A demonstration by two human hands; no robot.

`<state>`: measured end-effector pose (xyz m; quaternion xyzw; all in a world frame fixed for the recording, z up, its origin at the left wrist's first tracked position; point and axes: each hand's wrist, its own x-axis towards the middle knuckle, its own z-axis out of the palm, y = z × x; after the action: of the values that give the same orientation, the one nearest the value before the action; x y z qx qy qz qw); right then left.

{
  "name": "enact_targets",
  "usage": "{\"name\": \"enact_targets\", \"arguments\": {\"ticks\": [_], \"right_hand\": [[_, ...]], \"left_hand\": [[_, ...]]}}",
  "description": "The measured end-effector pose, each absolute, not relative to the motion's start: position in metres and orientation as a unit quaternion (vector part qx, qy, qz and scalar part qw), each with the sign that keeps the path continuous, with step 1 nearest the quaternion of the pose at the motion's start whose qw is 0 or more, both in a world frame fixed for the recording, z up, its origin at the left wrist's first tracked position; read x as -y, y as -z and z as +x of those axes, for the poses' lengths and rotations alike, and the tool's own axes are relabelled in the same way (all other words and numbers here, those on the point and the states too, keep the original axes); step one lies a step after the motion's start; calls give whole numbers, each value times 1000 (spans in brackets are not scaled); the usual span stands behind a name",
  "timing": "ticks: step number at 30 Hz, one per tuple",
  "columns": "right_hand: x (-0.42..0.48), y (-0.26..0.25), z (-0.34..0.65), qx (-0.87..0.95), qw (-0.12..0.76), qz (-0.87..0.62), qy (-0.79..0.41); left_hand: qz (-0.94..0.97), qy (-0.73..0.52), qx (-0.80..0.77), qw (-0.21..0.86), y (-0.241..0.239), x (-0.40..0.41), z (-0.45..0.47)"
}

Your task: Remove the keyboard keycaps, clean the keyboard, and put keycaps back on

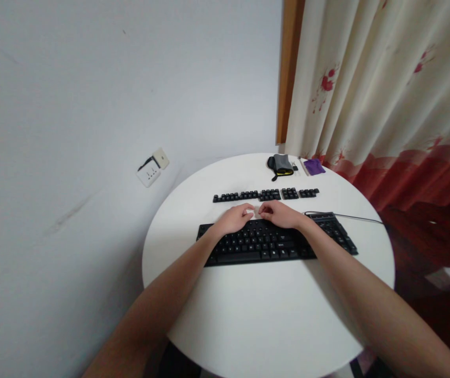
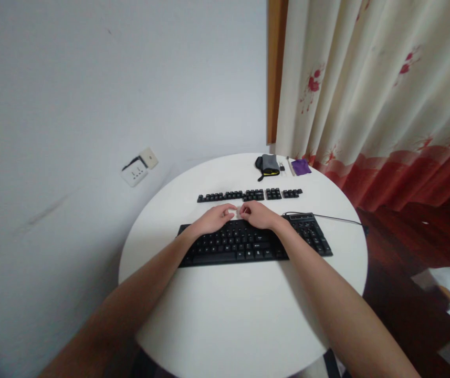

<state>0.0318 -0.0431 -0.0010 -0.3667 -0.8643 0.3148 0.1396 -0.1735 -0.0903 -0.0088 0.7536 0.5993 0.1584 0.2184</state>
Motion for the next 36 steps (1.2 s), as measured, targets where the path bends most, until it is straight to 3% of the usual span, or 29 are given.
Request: {"name": "enact_targets", "arguments": {"ticks": [6, 14, 25, 36], "right_hand": [[33, 12, 35, 823, 173, -499, -210], [37, 12, 34, 837, 125, -507, -162], [39, 0, 35, 828, 134, -526, -140], [43, -2, 37, 841, 139, -498, -160]], "left_hand": [[758, -97, -627, 148, -2, 86, -164], [747, -61, -655, 97, -2, 74, -139], [779, -162, -600, 86, -3, 83, -137], [766, -223, -587, 138, 1, 77, -135]]}}
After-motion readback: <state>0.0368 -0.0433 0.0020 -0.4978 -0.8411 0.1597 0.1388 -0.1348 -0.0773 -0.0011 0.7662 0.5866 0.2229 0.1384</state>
